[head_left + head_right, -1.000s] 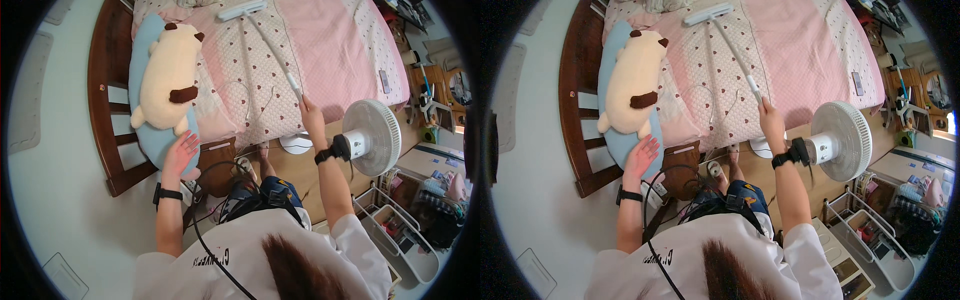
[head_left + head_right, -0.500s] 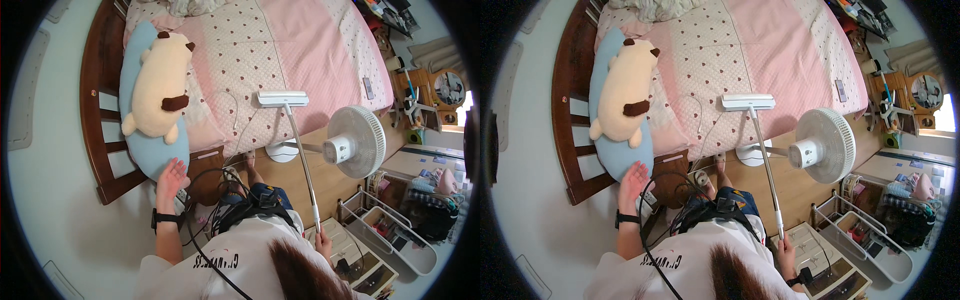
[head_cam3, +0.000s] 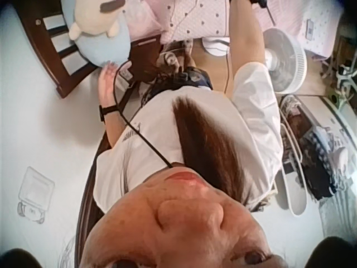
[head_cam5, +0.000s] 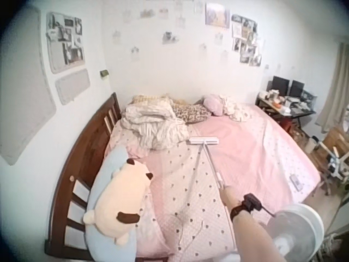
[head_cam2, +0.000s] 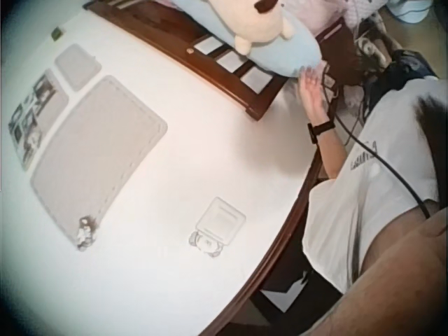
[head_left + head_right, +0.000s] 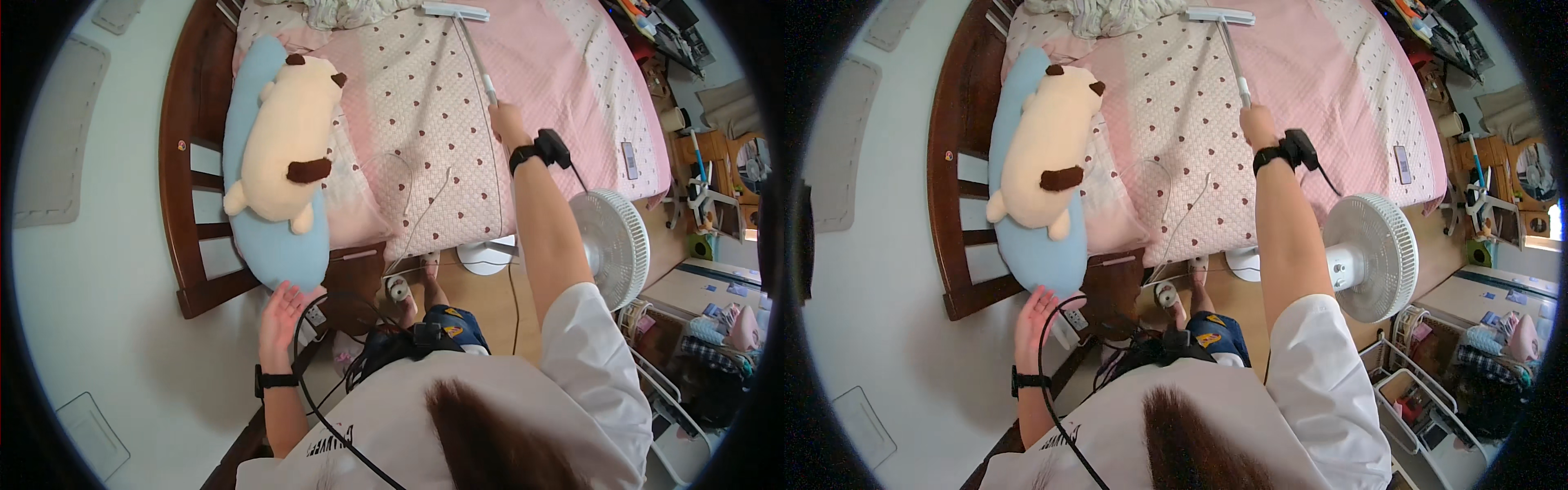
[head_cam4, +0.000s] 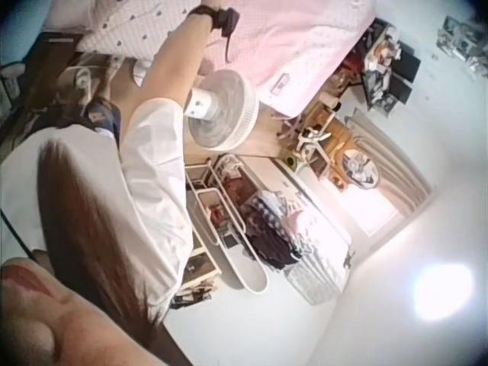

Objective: Cleaning a bedroom by using a lint roller on the bed and sorting clothes.

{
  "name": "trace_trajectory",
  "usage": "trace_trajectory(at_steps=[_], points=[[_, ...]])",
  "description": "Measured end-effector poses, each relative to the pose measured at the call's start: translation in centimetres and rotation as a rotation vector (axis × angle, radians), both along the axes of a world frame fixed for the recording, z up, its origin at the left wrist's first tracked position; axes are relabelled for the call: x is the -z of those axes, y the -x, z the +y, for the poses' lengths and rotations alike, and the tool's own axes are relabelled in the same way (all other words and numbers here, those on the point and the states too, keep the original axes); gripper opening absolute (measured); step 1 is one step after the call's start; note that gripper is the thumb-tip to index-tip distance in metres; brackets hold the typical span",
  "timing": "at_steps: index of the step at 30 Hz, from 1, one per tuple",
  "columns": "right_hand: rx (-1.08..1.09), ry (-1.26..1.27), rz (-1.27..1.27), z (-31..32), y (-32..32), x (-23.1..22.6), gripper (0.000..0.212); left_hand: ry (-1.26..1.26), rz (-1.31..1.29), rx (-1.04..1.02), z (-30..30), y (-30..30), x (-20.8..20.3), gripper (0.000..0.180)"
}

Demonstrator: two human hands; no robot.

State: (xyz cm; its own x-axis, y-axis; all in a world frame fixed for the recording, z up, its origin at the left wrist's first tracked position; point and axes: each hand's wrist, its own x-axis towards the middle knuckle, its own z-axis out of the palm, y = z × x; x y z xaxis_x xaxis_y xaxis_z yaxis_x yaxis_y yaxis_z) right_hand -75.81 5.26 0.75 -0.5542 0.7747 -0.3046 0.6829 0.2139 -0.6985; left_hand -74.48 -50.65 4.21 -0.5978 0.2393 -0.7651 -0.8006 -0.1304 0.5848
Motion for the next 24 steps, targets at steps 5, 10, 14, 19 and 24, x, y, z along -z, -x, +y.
trace_trajectory(at_steps=[5,10,14,19,24], points=[[-0.093,-0.152,0.013,-3.8,-9.8,1.2,0.028,-0.015,-0.011,-0.022,-0.9,-0.1,0.2,0.035],[-0.071,-0.117,0.008,-17.5,-30.5,-0.2,0.036,-0.079,-0.011,0.044,1.4,0.9,2.1,0.035],[0.144,0.169,-0.215,-29.1,-43.5,-9.3,0.039,-0.110,-0.053,0.151,4.1,1.5,3.0,0.035],[0.266,0.266,-0.348,-36.8,-55.3,-15.3,0.037,-0.143,-0.033,0.371,8.1,0.6,4.8,0.032],[0.282,0.259,-0.237,-37.5,-53.5,-13.3,0.038,-0.006,0.156,0.700,13.7,-1.7,9.1,0.037]])
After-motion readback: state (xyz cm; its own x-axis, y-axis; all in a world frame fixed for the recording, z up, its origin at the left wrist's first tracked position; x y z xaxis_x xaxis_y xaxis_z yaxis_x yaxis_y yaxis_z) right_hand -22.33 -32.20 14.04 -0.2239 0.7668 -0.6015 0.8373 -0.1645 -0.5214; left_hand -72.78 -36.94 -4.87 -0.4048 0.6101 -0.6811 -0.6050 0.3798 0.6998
